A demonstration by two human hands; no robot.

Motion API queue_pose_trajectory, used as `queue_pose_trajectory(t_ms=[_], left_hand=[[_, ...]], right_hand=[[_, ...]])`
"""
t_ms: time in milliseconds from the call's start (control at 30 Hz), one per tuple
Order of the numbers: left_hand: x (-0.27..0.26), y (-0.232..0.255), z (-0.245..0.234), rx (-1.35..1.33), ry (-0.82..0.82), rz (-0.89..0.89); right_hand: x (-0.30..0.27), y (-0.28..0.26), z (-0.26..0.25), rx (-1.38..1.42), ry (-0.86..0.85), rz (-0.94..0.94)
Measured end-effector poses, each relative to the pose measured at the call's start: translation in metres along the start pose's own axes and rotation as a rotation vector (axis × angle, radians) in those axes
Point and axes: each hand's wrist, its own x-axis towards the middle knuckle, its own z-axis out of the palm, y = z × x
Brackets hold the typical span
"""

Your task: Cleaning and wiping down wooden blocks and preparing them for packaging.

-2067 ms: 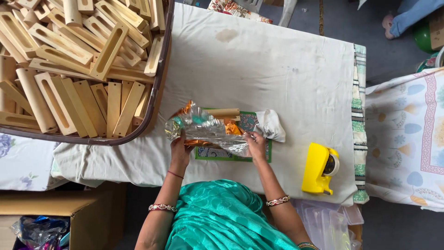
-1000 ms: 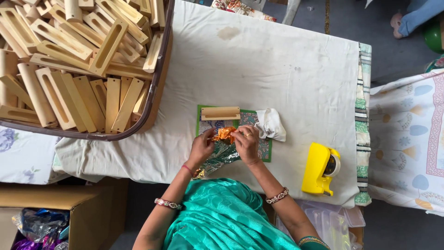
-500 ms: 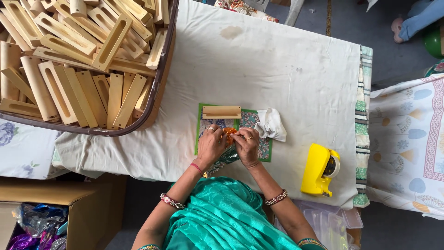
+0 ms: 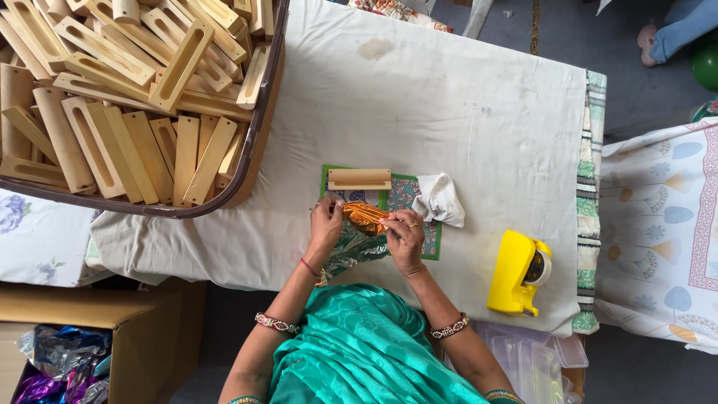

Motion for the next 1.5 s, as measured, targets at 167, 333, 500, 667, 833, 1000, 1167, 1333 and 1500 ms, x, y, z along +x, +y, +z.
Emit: queue_pose_trajectory(t_ms=[167,333,500,667,833,1000,1167,1333,1500], left_hand=[[-0.001,0.0,-0.003,-0.05,-0.125,-0.084],[-0.003,0.01,-0.006,-0.028,-0.18,-0.153],[-0.016,0.001,-0.017,0.101,-0.301,0.421],[-0.002,-0.119,-0.034,0.399,-0.356,0.036],[0.004,-0.107,-0.059,-0.197,-0.593,-0.334],[0.013,-0.002,-0.046,0.038,-0.396,0.13],[0.023,-0.017,-0.018,0.099,-0.486,-0.11],[0.024,-0.018,-0.017,0.13,-0.255,0.019],[0.027,-0.001,-0.025,0.413,-0.004,-0.12]], right_hand=[[0.023,-0.018,-0.009,-0.102,-0.096,0.078],[0.025,-0.011,0.0,-0.232,-0.137,-0.134],[0.021,0.055,0.023,0.142,-0.324,0.431],[0.038,0.12,0.04,0.437,-0.36,0.603],[0.034,0.17,0.07,0.657,-0.418,0.641],[0.064,0.111,0.069,0.493,-0.624,0.506],[0.073,0.094,0.062,0.674,-0.578,0.475],[0.067,0.085,0.018,0.755,-0.332,0.739],[0.025,0.057,-0.008,0.451,0.115,0.752]])
